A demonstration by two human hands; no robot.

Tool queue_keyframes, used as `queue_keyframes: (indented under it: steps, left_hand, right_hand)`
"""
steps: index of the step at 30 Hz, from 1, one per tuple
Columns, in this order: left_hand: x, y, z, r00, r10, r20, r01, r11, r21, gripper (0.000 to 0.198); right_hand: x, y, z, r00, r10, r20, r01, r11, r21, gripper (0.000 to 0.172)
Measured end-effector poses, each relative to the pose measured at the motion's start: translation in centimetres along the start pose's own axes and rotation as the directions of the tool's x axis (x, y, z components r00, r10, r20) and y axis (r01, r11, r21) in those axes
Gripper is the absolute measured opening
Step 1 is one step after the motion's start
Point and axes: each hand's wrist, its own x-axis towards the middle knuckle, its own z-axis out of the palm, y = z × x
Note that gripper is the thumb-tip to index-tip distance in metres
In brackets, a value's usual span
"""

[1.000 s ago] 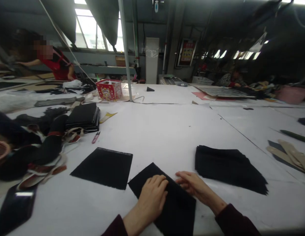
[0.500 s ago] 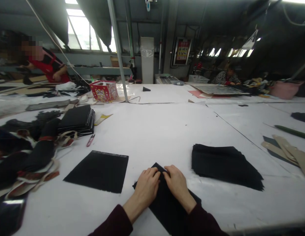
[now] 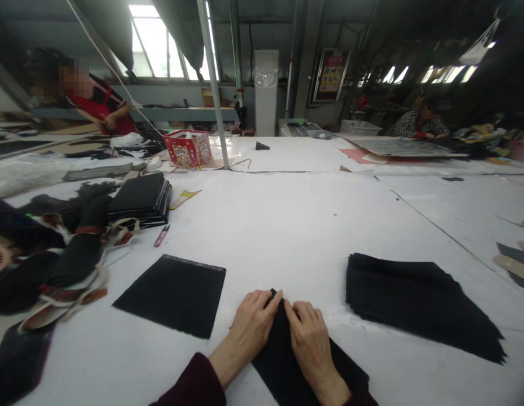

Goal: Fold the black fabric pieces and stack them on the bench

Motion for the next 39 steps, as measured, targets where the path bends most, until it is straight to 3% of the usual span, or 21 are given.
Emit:
queue_keyframes:
  steps: [25, 32, 39]
  left_hand:
    - [0.1, -0.6, 0.4, 0.999, -0.043, 0.023, 0.044, 0.998, -0.041, 0.044]
    - [0.2, -0.6, 0.5, 0.998, -0.056, 0.011, 0.056, 0.998, -0.004, 0.042]
    - [0.5, -0.6, -0.5, 0.997, -0.079, 0.0, 0.079, 0.994, 0.076, 0.047]
  right_hand:
    - [0.1, 0.1, 0.2, 1.0, -0.018, 0.017, 0.017, 0.998, 0.059, 0.04]
    - [0.0, 0.1, 0.5, 0.999, -0.03, -0.015, 0.031, 0.999, 0.041, 0.037]
    - [0.1, 0.1, 0.4, 1.0, -0.014, -0.003, 0.015, 0.999, 0.042, 0.036]
